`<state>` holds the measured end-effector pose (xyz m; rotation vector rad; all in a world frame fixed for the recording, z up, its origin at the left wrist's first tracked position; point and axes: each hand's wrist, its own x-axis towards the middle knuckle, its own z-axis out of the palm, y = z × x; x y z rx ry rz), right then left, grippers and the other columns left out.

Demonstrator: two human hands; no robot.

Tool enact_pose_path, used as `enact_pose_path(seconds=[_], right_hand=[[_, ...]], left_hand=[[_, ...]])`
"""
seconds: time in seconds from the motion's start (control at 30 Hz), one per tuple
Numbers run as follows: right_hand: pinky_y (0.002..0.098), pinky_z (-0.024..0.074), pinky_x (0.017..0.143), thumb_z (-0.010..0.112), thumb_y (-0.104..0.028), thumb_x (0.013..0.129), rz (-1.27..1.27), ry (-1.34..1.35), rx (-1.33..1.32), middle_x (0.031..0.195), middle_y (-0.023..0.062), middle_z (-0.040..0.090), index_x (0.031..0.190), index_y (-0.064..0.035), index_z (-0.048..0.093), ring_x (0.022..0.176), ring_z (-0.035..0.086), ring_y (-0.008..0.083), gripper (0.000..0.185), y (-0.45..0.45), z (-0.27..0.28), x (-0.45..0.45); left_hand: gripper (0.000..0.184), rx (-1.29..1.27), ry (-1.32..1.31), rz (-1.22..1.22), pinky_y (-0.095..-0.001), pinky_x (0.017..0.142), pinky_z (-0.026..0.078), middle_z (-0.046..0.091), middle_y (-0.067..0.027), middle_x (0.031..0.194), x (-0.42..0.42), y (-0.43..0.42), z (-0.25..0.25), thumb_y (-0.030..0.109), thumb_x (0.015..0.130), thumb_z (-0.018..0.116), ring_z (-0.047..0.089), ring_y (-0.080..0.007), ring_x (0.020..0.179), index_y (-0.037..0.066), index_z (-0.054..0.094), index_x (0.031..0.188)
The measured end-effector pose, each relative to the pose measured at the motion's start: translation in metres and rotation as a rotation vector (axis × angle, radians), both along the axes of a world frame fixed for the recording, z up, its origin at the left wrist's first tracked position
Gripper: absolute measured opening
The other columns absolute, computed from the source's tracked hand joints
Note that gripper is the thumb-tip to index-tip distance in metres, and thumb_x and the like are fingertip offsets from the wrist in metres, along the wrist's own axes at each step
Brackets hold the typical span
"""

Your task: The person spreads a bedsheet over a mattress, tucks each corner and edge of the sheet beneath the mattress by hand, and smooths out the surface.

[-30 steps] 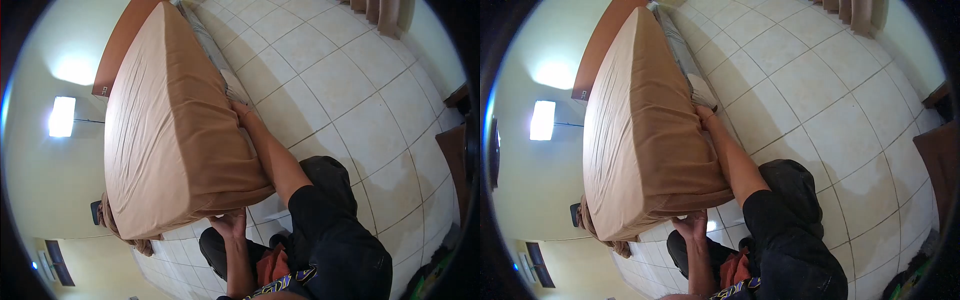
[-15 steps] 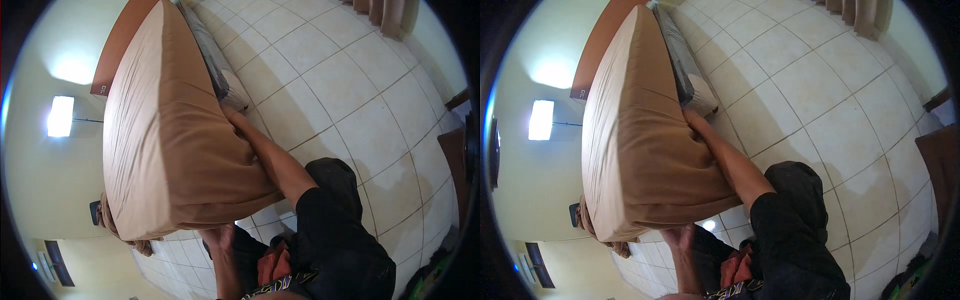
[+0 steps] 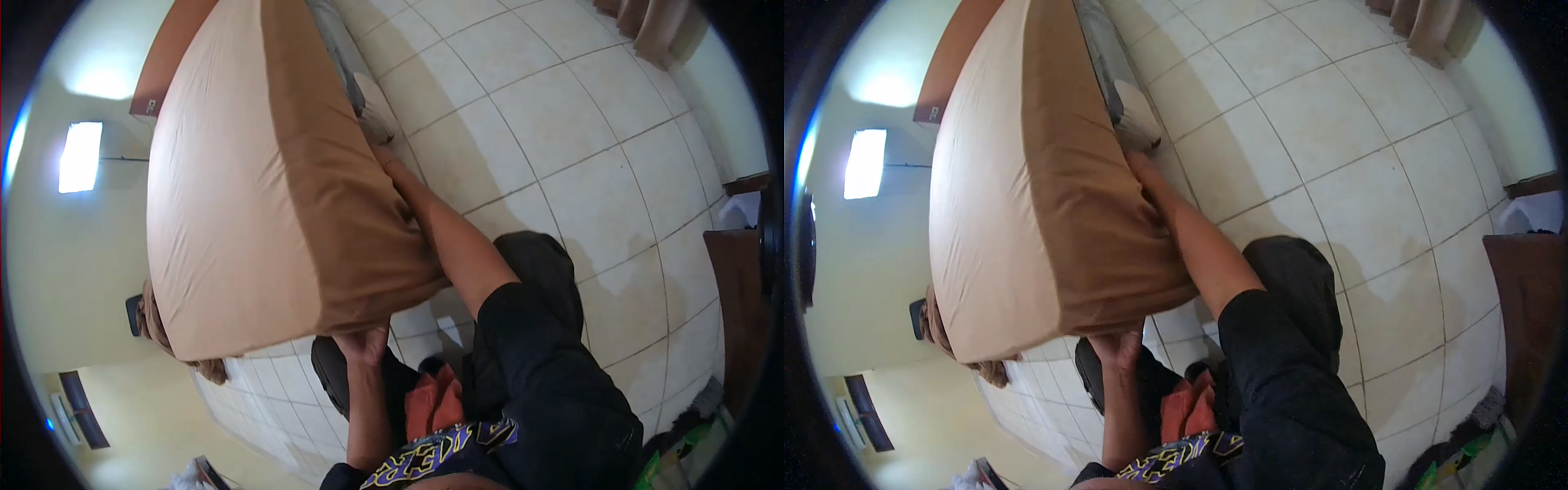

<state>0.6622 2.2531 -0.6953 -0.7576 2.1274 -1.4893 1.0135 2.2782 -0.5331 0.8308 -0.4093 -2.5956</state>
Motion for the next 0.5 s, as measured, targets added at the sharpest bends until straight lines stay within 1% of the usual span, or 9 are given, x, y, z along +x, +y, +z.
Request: enact_pose_path(seconds=[0.07,0.1,0.17,0.23,0.3,0.33,0.4,0.47,0.5], right_hand=[[0.0456,0.0500,0.091,0.060,-0.027,0.088,0.018,0.035,0.069,0.115,0.0207,0.068,0.120,-0.0028,0.065,0.106,0.066,0.0347,0.041,0.012,-0.008,-0.004],[0.0458,0.0500,0.091,0.060,-0.027,0.087,0.023,0.060,0.102,0.115,0.0207,0.068,0.120,-0.0029,0.065,0.106,0.066,0.0348,0.041,0.014,-0.008,0.001],[0.0459,0.0499,0.092,0.060,-0.027,0.085,-0.193,-0.009,0.251,0.116,0.0220,0.067,0.120,-0.0041,0.065,0.107,0.064,0.0369,0.042,0.059,-0.002,0.003],[0.0447,0.0498,0.094,0.060,-0.025,0.085,-0.334,-0.149,0.317,0.118,0.0210,0.066,0.120,-0.0036,0.063,0.110,0.063,0.0362,0.041,0.109,0.025,-0.003],[0.0432,0.0505,0.093,0.061,-0.024,0.085,-0.592,-0.047,0.259,0.115,0.0199,0.067,0.118,-0.0032,0.063,0.108,0.064,0.0357,0.039,0.141,0.015,0.001],[0.0432,0.0505,0.093,0.061,-0.024,0.085,-0.586,-0.038,0.274,0.115,0.0199,0.067,0.118,-0.0032,0.063,0.108,0.064,0.0357,0.039,0.156,0.020,0.011],[0.0415,0.0513,0.091,0.062,-0.023,0.087,-0.685,-0.021,0.097,0.111,0.0203,0.068,0.118,-0.0028,0.062,0.106,0.065,0.0350,0.037,0.183,0.038,0.044],[0.0384,0.0515,0.091,0.063,-0.020,0.088,-0.616,-0.001,-0.038,0.108,0.0194,0.069,0.118,-0.0019,0.061,0.105,0.066,0.0338,0.035,0.190,0.050,0.079],[0.0384,0.0508,0.092,0.062,-0.019,0.090,-0.567,-0.013,-0.083,0.110,0.0192,0.068,0.120,-0.0022,0.060,0.107,0.065,0.0331,0.035,0.193,0.063,0.098]], left_hand=[[0.067,-0.150,0.003,-0.161,-0.0569,0.112,0.035,0.045,-0.0178,0.145,0.003,0.004,0.005,0.048,0.095,0.053,0.044,-0.0374,0.133,0.006,0.037,0.145],[0.067,-0.143,0.003,-0.155,-0.0569,0.112,0.035,0.045,-0.0178,0.145,0.009,0.006,0.009,0.048,0.095,0.053,0.044,-0.0374,0.133,0.006,0.037,0.145],[0.068,0.042,-0.207,-0.057,-0.0552,0.112,0.036,0.045,-0.0195,0.141,0.018,0.009,0.014,0.044,0.096,0.055,0.042,-0.0379,0.134,0.004,0.032,0.146],[0.066,0.154,-0.273,0.021,-0.0546,0.112,0.036,0.044,-0.0192,0.139,0.033,0.008,0.009,0.041,0.096,0.055,0.042,-0.0375,0.134,0.002,0.031,0.143],[0.063,0.271,-0.334,0.103,-0.0540,0.112,0.037,0.044,-0.0190,0.137,0.049,0.009,-0.008,0.038,0.096,0.055,0.042,-0.0372,0.133,0.000,0.031,0.141],[0.057,0.295,-0.309,0.091,-0.0531,0.111,0.038,0.044,-0.0178,0.134,0.058,0.010,-0.020,0.035,0.097,0.055,0.043,-0.0356,0.132,0.000,0.034,0.137],[0.051,0.339,-0.267,0.082,-0.0521,0.110,0.040,0.045,-0.0167,0.132,0.066,0.023,-0.028,0.031,0.097,0.056,0.044,-0.0340,0.130,-0.001,0.037,0.132],[0.043,-0.087,-0.413,-0.070,-0.0505,0.106,0.043,0.047,-0.0152,0.126,0.066,0.047,-0.032,0.025,0.098,0.055,0.049,-0.0319,0.125,0.000,0.040,0.129],[0.040,-0.244,-0.441,-0.083,-0.0446,0.103,0.044,0.048,-0.0136,0.127,0.064,0.062,-0.013,0.017,0.097,0.057,0.051,-0.0282,0.121,0.001,0.041,0.130]])
